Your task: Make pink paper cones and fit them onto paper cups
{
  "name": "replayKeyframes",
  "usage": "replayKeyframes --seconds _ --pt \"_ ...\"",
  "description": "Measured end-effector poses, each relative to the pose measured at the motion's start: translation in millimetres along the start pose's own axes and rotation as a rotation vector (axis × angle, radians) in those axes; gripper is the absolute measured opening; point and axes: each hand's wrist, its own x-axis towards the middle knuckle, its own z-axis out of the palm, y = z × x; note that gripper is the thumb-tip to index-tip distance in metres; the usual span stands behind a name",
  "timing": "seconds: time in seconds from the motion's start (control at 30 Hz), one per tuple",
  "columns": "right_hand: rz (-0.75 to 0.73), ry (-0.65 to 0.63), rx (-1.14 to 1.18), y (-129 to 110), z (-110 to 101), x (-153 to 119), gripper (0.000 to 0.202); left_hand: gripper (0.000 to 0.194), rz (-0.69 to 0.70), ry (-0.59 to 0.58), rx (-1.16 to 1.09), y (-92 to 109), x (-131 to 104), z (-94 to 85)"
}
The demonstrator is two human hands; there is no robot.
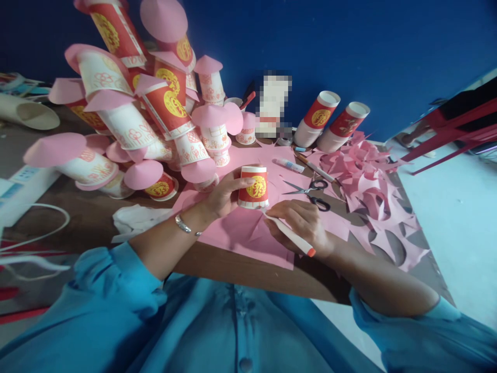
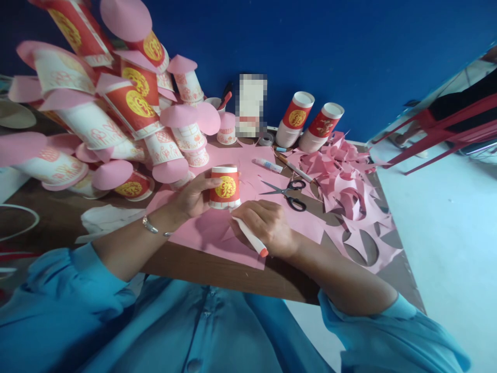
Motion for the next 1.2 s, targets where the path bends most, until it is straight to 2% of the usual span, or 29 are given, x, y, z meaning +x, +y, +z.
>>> replayKeyframes --seconds 0.57,0.93,1.2 --pt "-0.014 0.021 0.003 2.5 1.6 -2.7 0.013 0.044 0.009 -0.082 -0.007 3.3 -1.9 2.7" --pt "-0.014 0.017 -0.005 3.9 0.5 -2.6 0.010 0.048 0.004 -0.087 -0.028 -1.3 -0.1 -2.7" --pt "0.003 0.025 -0.013 2.1 0.5 -0.3 0.013 0.050 -0.012 -0.077 -0.009 3.9 -3.2 2.5"
